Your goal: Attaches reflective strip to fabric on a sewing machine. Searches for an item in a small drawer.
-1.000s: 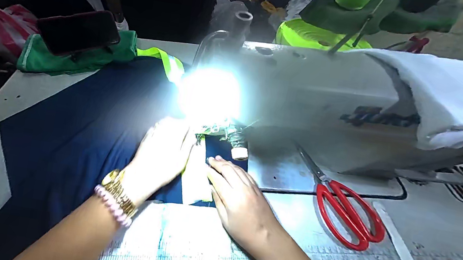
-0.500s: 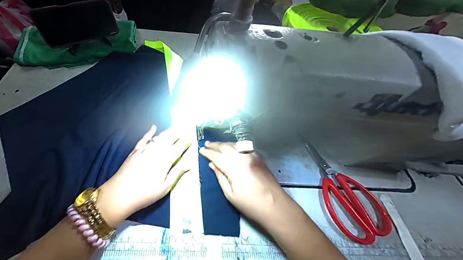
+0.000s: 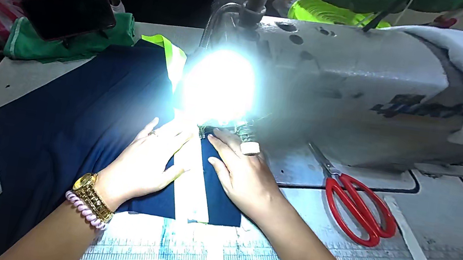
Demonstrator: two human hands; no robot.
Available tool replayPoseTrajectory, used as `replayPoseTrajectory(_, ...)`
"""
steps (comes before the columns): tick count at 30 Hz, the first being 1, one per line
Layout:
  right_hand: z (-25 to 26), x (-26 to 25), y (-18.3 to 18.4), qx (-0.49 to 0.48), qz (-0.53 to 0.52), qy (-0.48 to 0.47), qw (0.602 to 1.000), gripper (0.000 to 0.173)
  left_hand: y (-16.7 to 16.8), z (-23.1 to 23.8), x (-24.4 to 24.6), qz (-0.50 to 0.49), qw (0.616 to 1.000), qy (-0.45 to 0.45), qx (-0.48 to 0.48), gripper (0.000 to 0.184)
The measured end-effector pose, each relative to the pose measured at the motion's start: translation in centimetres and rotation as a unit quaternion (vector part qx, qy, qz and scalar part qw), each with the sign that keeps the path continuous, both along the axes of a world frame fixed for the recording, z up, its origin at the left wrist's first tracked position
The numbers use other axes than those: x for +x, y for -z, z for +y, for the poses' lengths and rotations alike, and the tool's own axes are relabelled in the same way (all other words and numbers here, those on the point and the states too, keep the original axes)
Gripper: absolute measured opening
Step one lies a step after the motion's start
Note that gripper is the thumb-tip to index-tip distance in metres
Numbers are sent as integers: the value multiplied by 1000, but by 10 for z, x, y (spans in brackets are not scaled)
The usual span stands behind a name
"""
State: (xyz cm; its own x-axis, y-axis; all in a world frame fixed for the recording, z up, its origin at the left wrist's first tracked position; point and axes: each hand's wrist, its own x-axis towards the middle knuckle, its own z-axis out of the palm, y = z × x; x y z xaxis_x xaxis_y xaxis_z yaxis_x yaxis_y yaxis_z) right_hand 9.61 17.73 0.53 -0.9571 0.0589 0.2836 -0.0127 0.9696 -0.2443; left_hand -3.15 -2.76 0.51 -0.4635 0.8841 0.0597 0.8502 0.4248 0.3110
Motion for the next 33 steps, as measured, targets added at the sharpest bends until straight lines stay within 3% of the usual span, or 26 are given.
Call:
replayPoseTrajectory(6,1,-4,0,3,-21,41,999,50,1,1,-4,10,1000,3,10,66)
replayPoseTrajectory(33,3,-4,-3,34,-15,32,999,47,3,8,-3,29,999,-10,17,64)
